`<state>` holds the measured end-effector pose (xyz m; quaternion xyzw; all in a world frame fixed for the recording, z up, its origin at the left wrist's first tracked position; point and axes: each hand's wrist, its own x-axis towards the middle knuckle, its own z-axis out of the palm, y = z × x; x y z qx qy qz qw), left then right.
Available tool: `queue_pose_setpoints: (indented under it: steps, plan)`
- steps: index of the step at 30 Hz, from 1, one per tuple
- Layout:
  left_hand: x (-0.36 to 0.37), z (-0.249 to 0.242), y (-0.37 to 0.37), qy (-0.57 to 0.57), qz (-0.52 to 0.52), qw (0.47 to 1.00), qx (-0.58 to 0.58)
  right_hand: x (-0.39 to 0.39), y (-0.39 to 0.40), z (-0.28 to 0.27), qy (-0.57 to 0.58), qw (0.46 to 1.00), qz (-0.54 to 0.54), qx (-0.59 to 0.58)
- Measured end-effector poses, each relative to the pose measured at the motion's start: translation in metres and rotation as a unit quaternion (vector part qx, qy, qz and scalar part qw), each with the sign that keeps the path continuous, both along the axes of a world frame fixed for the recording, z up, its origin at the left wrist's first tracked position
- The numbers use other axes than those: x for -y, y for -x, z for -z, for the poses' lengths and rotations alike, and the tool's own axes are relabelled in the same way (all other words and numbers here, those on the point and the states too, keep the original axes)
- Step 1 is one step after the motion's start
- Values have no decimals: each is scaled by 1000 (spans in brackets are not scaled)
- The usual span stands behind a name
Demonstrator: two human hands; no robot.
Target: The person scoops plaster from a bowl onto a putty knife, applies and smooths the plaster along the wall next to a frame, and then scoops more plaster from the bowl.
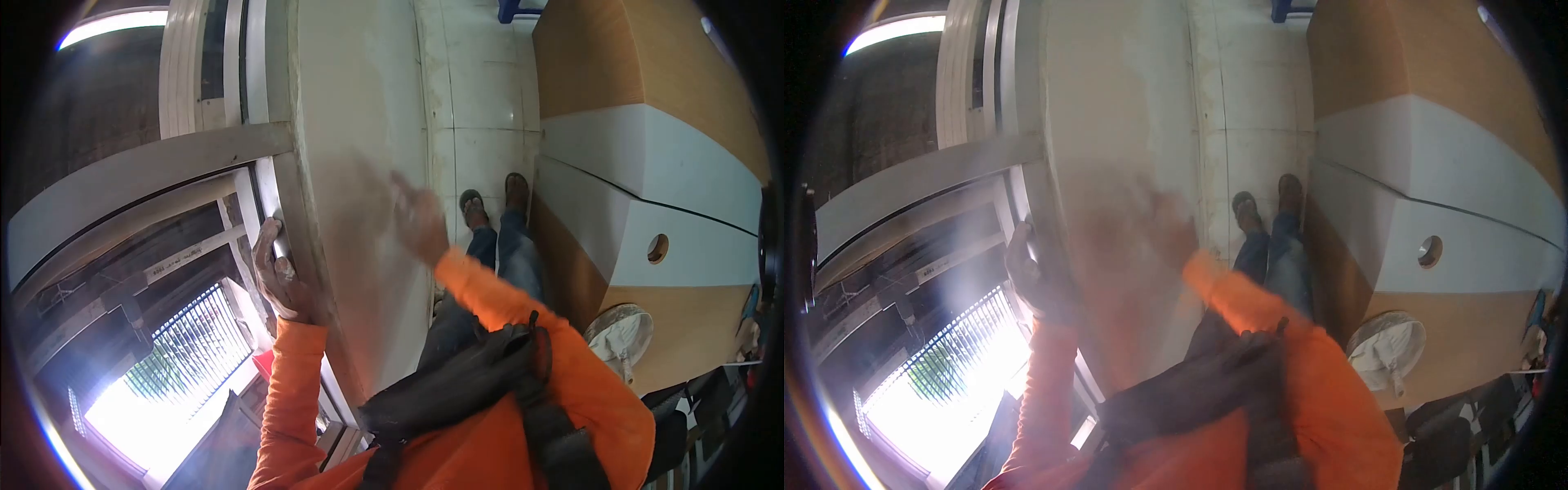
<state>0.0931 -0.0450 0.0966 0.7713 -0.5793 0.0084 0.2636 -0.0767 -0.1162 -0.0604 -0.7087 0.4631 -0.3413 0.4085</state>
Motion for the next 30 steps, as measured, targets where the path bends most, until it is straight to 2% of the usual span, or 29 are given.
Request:
queue_pose_setpoints:
  steps: [2, 3, 4, 6, 7, 9, 10, 11, 13, 15, 16, 17, 19, 20, 21, 23, 25, 27, 28, 29, 30]
  plan:
    - [0, 1, 0, 5, -5, 1000, -20, 64, -18, 35, -80, 994, 78, 17]
    - [0, 2, 0, 6, -8, 999, -30, 103, -31, 61, -200, 978, 51, 35]
    - [-1, 3, 0, 8, -11, 999, -40, 130, -45, 89, -150, 985, 81, -1]
    - [-2, 4, 0, 12, -16, 998, -60, 169, -71, 114, -134, 978, 159, 22]
    - [-2, 5, -1, 15, -19, 997, -70, 174, -75, 119, -136, 977, 162, 22]
    - [-2, 6, 0, 20, -24, 996, -87, 180, -80, 112, -203, 977, 69, -17]
    - [-3, 7, 1, 22, -26, 995, -94, 171, -85, 107, -217, 975, 55, -2]
    - [-3, 7, 1, 24, -29, 994, -102, 155, -85, 84, -228, 973, 40, 11]
    - [-4, 7, 2, 27, -32, 993, -113, 105, -70, 26, -141, 987, 30, 74]
    - [-5, 6, 1, 31, -37, 991, -124, 38, -64, 9, -126, 991, -15, 35]
    - [-5, 6, 2, 32, -40, 990, -132, 4, -57, 8, 154, 987, -33, -3]
    - [-5, 7, 3, 39, -45, 988, -143, -17, -31, -31, 256, 961, -86, -54]
    - [-5, 9, 5, 52, -58, 982, -172, -38, 5, -105, 153, 983, -104, 17]
    - [-5, 10, 6, 55, -60, 981, -175, -53, 18, -107, 156, 982, -103, 17]
    - [-4, 10, 7, 58, -62, 982, -170, -65, 32, -98, 73, 982, -125, 122]
    - [-4, 4, 2, 29, -36, 995, -87, -103, 45, -17, -108, 975, -148, 128]
    - [-3, 1, 0, 3, -7, 1000, -4, -76, 41, 29, -109, 992, -49, 34]
    - [-2, 3, 1, 16, -13, 1000, -8, 9, 20, 61, -196, 974, 116, 6]
    - [-2, 5, 0, 20, -16, 1000, -8, 44, 12, 71, -174, 977, 108, 60]
    - [-2, 6, -2, 22, -18, 1000, -8, 73, 3, 87, -187, 976, 108, 9]
    - [-4, 8, -7, 20, -17, 1000, -6, 93, -14, 121, -180, 974, 136, 10]
